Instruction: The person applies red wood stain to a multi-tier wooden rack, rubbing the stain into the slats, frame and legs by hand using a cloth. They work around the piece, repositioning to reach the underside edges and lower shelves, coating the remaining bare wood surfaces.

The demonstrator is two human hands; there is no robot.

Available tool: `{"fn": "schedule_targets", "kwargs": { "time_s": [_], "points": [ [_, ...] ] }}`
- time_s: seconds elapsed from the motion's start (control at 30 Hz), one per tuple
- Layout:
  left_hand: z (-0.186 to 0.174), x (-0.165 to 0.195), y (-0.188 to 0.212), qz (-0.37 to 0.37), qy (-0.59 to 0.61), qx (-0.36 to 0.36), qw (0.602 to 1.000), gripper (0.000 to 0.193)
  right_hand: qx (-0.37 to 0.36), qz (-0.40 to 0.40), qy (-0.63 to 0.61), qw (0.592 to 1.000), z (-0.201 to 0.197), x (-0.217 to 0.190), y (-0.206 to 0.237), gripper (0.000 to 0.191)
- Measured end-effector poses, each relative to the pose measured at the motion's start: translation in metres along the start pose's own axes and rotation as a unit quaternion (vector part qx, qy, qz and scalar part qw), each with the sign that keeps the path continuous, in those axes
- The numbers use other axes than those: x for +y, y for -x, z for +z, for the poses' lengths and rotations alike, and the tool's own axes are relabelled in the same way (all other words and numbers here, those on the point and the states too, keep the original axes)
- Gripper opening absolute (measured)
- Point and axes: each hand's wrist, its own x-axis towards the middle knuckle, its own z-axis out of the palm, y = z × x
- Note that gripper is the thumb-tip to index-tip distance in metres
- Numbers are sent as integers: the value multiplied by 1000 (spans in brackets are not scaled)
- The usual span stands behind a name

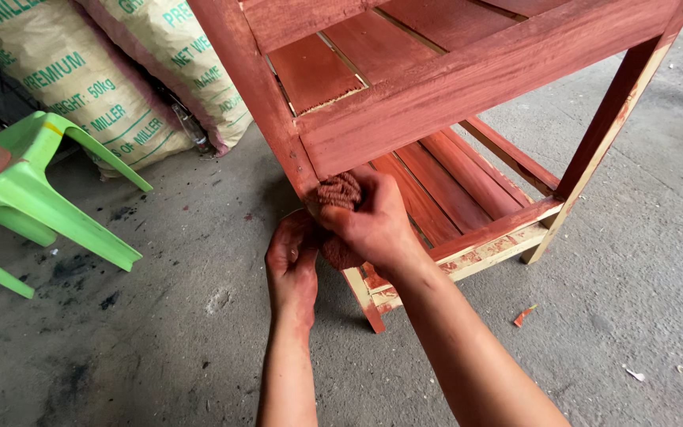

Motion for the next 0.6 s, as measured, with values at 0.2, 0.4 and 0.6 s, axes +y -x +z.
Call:
{"fn": "schedule_targets", "kwargs": {
  "time_s": [0.2, 0.4, 0.6],
  "points": [
    [14, 9, 3, 2, 20, 31, 999, 31, 49, -162, 224, 960, 3, -9, 43, 70],
    [10, 13, 0, -4, 10, 22, 1000, 22, 39, -178, 197, 963, 2, 4, 47, 78],
    [4, 6, 4, 6, -13, 28, 1000, 22, 72, -80, 241, 965, -2, 52, 66, 79]
  ]
}}
